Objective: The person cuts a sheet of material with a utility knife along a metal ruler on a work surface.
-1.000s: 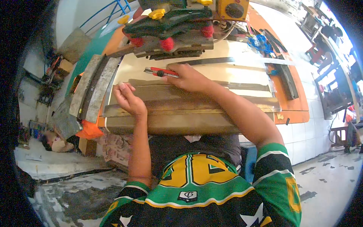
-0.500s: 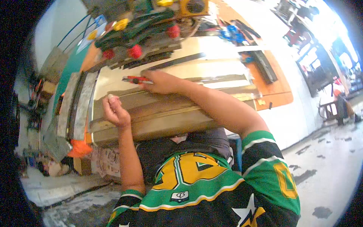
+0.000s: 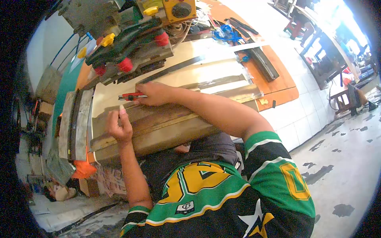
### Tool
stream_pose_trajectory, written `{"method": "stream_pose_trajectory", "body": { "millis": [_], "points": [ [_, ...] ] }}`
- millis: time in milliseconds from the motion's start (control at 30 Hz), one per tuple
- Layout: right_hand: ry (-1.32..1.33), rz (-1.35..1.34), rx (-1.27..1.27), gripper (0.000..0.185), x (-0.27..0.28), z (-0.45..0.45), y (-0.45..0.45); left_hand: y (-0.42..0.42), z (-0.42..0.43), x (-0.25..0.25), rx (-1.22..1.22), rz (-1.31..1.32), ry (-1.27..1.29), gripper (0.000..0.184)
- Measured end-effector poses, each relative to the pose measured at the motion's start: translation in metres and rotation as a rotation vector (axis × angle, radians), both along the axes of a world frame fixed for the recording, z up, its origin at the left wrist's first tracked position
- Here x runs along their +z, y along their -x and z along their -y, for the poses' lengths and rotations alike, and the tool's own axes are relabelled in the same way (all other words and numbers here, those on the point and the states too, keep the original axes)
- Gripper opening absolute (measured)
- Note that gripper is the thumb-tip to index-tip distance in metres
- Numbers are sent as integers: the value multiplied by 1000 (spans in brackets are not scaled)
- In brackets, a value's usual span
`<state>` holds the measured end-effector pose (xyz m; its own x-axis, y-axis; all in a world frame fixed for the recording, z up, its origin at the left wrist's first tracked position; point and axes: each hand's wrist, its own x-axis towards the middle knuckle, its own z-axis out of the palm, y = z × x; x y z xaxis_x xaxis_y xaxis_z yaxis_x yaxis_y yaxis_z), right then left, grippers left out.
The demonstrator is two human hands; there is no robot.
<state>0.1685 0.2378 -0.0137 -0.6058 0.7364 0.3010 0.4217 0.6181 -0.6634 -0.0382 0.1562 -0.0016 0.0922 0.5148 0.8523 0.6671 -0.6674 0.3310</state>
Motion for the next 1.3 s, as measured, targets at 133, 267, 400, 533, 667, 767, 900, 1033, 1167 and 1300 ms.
{"method": "stream_pose_trajectory", "body": {
  "millis": [133,267,400,533,667,767,900,1033,1167,1300],
  "points": [
    [-31,-9,5,45,2,3,-1,-1,-3,4,22,-60,-103,33],
    [-9,34,-6,46,8,6,-2,-1,-3,3,-9,-16,-53,30],
    [0,48,6,45,8,4,-1,1,-3,-1,-27,-7,-33,28],
    [7,52,22,45,9,4,-3,1,-3,-2,-15,-23,-13,30],
    [0,58,14,45,8,4,-2,2,-3,-1,-15,-40,-13,31],
    [-8,44,21,45,12,6,-3,0,-3,1,1,-28,-19,32],
    [5,65,9,46,14,8,-3,-1,-4,2,-2,-32,-53,30],
    [6,63,31,46,13,6,-2,-3,-3,7,-1,-44,-54,31],
    [3,64,17,45,16,8,-3,-1,-4,5,-16,-30,-21,33],
    [-36,80,16,45,14,8,-3,-3,-3,8,-31,-13,-28,35]
  ]
}}
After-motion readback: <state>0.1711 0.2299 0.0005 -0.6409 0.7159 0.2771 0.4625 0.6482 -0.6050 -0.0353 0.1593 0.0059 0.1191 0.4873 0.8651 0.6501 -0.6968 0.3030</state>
